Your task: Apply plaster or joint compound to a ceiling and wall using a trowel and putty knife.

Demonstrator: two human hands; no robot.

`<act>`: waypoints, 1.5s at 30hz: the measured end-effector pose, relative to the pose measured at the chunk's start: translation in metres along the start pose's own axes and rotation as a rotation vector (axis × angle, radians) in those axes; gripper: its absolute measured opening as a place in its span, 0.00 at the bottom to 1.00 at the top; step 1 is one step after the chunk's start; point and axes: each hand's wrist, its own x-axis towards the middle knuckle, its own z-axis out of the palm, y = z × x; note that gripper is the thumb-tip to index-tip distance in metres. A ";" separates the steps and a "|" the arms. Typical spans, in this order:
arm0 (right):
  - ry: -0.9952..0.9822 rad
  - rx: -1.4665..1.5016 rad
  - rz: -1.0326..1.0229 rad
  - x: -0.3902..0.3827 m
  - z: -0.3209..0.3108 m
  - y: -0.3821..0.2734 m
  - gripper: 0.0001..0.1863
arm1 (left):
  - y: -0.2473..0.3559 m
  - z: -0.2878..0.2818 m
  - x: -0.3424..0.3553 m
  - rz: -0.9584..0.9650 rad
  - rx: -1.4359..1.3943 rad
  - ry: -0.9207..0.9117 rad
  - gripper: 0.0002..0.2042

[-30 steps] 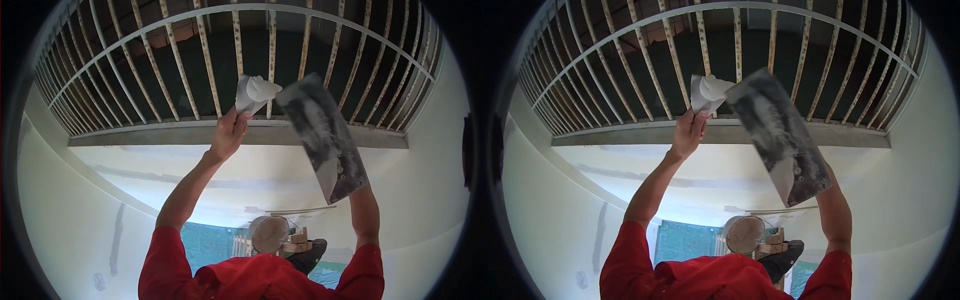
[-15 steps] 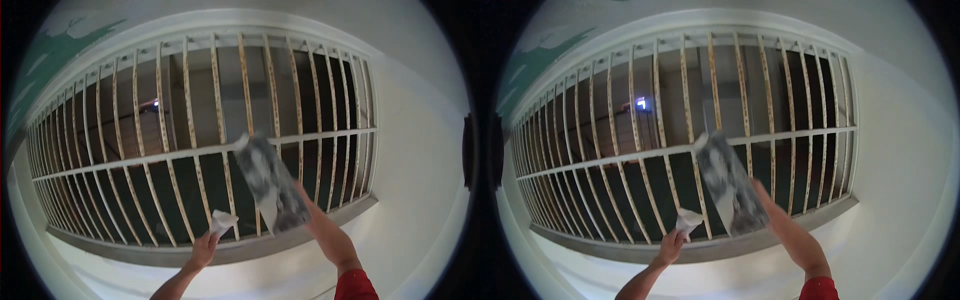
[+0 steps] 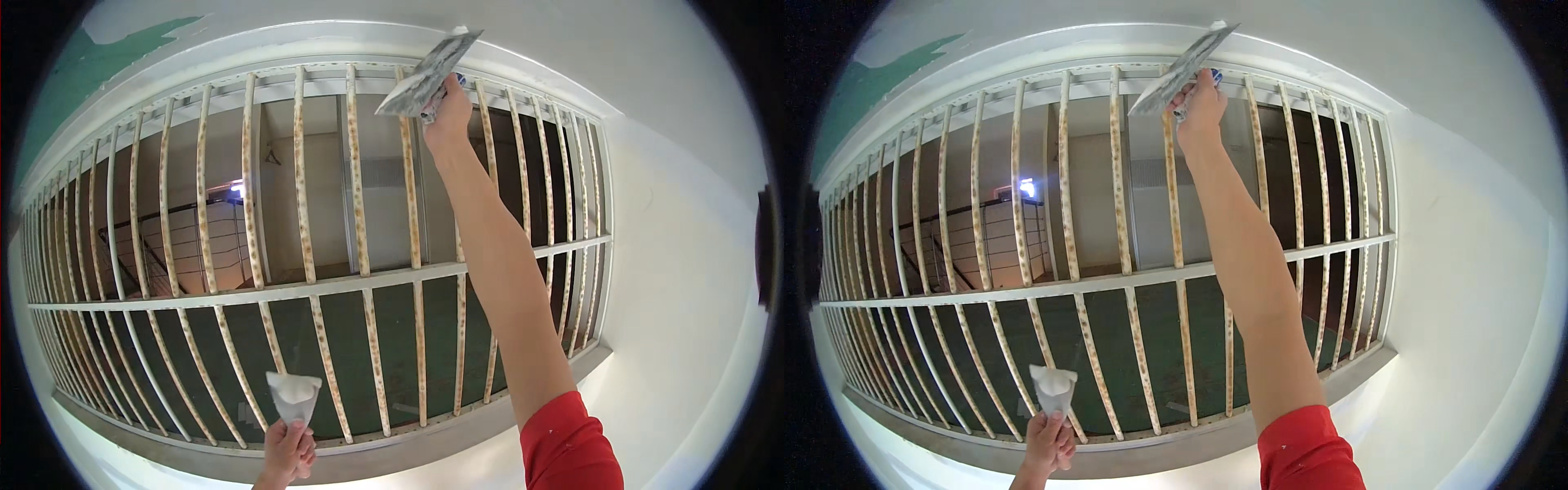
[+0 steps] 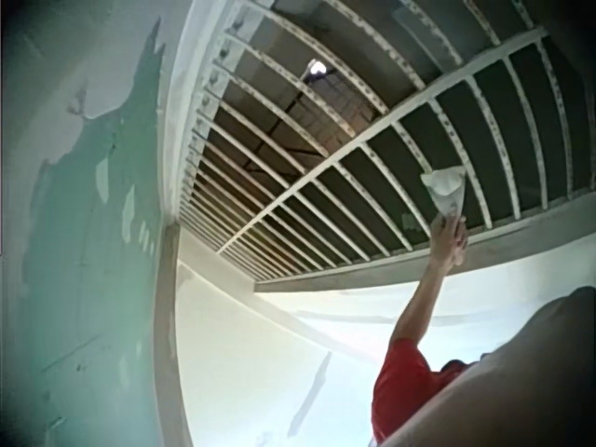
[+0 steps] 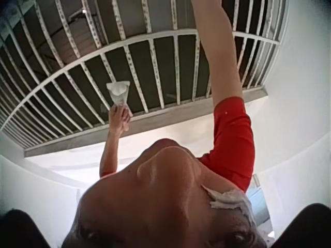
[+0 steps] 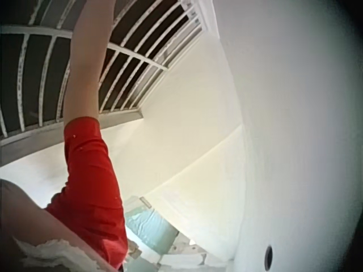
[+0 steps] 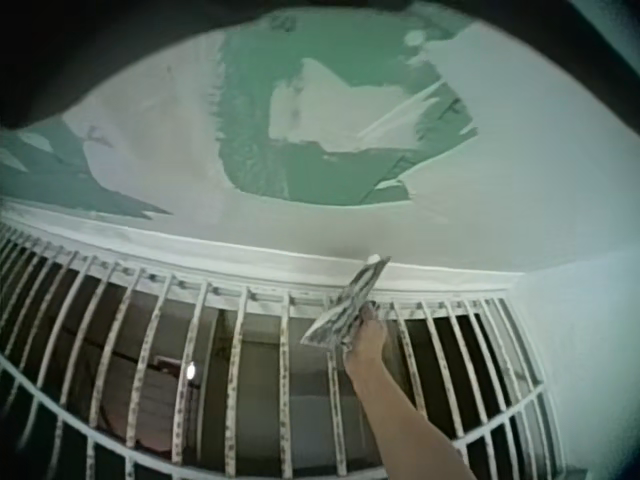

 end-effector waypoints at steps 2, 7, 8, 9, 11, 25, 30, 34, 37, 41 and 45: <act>0.087 0.046 -0.001 0.005 0.011 0.004 0.10 | 0.007 -0.008 -0.007 0.012 0.011 0.015 0.12; 0.159 0.142 0.031 0.028 0.038 0.016 0.09 | -0.005 -0.051 -0.022 0.021 -0.079 0.083 0.11; 0.154 0.167 0.048 0.033 0.042 0.018 0.10 | -0.012 -0.063 -0.025 0.021 -0.100 0.086 0.10; 0.151 0.192 0.065 0.036 0.045 0.020 0.10 | -0.018 -0.072 -0.028 0.021 -0.120 0.089 0.09; 0.177 0.161 0.030 0.025 0.070 0.038 0.09 | -0.033 -0.093 -0.035 0.044 -0.115 0.128 0.10; -0.232 0.097 0.642 -0.162 0.170 0.146 0.15 | -0.037 -0.073 -0.040 0.092 -0.298 0.337 0.15; -0.440 -0.153 0.812 -0.143 0.167 0.095 0.12 | -0.039 -0.084 -0.043 0.063 -0.261 0.156 0.16; -0.763 -0.390 0.570 -0.150 0.205 0.091 0.15 | -0.038 -0.083 -0.050 0.063 -0.328 0.210 0.19; -0.888 -1.174 0.016 -0.156 0.243 0.127 0.15 | -0.042 -0.082 -0.053 0.084 -0.343 0.214 0.20; -0.852 -1.573 -1.284 -0.116 0.277 0.207 0.15 | -0.072 -0.092 -0.054 0.121 -0.361 0.246 0.21; -0.853 -1.593 -1.331 -0.114 0.314 0.245 0.17 | -0.125 -0.113 -0.054 0.188 -0.378 0.338 0.23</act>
